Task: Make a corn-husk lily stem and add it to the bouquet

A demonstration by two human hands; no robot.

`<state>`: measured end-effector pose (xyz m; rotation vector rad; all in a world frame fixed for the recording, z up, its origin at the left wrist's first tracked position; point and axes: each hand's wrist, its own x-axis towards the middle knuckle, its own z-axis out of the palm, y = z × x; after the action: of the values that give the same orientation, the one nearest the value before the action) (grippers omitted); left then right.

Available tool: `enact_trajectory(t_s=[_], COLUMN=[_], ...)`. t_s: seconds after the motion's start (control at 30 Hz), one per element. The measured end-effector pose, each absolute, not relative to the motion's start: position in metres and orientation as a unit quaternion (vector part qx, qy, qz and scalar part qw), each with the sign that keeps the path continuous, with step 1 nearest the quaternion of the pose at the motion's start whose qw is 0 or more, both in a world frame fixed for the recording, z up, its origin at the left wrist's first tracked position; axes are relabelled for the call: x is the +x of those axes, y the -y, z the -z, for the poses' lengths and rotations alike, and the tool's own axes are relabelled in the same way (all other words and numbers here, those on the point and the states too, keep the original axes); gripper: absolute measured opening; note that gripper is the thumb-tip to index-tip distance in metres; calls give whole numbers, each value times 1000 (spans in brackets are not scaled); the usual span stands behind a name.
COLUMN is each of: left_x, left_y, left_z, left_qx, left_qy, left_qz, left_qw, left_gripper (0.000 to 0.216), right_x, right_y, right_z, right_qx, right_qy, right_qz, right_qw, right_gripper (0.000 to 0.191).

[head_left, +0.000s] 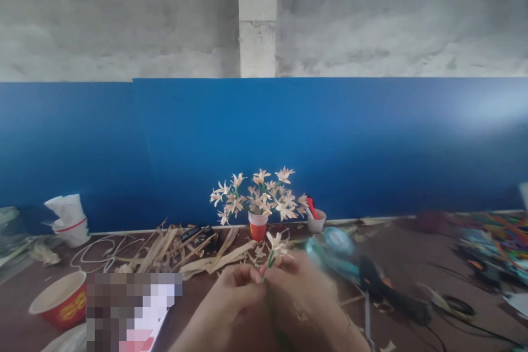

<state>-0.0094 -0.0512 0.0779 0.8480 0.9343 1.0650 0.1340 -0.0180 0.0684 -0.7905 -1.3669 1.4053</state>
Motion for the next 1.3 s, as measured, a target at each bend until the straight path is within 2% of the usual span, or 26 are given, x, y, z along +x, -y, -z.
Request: enact_trajectory(t_s=[0.13, 0.23, 0.33, 0.53, 0.63, 0.8, 0.9, 1.13, 1.3], left_x=[-7, -7, -6, -5, -7, -12, -11, -8, -9], left_y=[52, 51, 51, 55, 56, 54, 54, 51, 50], left_z=[-80, -79, -80, -80, -78, -80, -84, -76, -70], left_qx=[408, 425, 465, 568, 564, 430, 396, 439, 537], left_qy=[-460, -475, -492, -548, -543, -484, -440, -455, -507], left_qz=[-517, -536, -533, -523, -516, -510, -481, -525, -511], left_qw=[596, 554, 507, 322, 348, 567, 646, 569, 440], left_gripper=[21, 19, 14, 7, 7, 15, 21, 20, 11], right_x=[127, 125, 125, 120, 117, 126, 131, 126, 122], right_y=[13, 7, 8, 20, 22, 19, 17, 16, 21], right_z=[-52, -40, -40, -54, -58, -65, -65, -62, -67], right_qx=[-382, -361, -372, -418, -415, -314, -296, -344, -351], right_qy=[562, 577, 587, 582, 552, 551, 558, 561, 564], right_qz=[-519, -501, -489, -436, -477, -618, -635, -577, -557], right_qw=[519, 535, 527, 545, 544, 465, 444, 484, 499], right_gripper=[26, 30, 29, 21, 19, 20, 19, 31, 30])
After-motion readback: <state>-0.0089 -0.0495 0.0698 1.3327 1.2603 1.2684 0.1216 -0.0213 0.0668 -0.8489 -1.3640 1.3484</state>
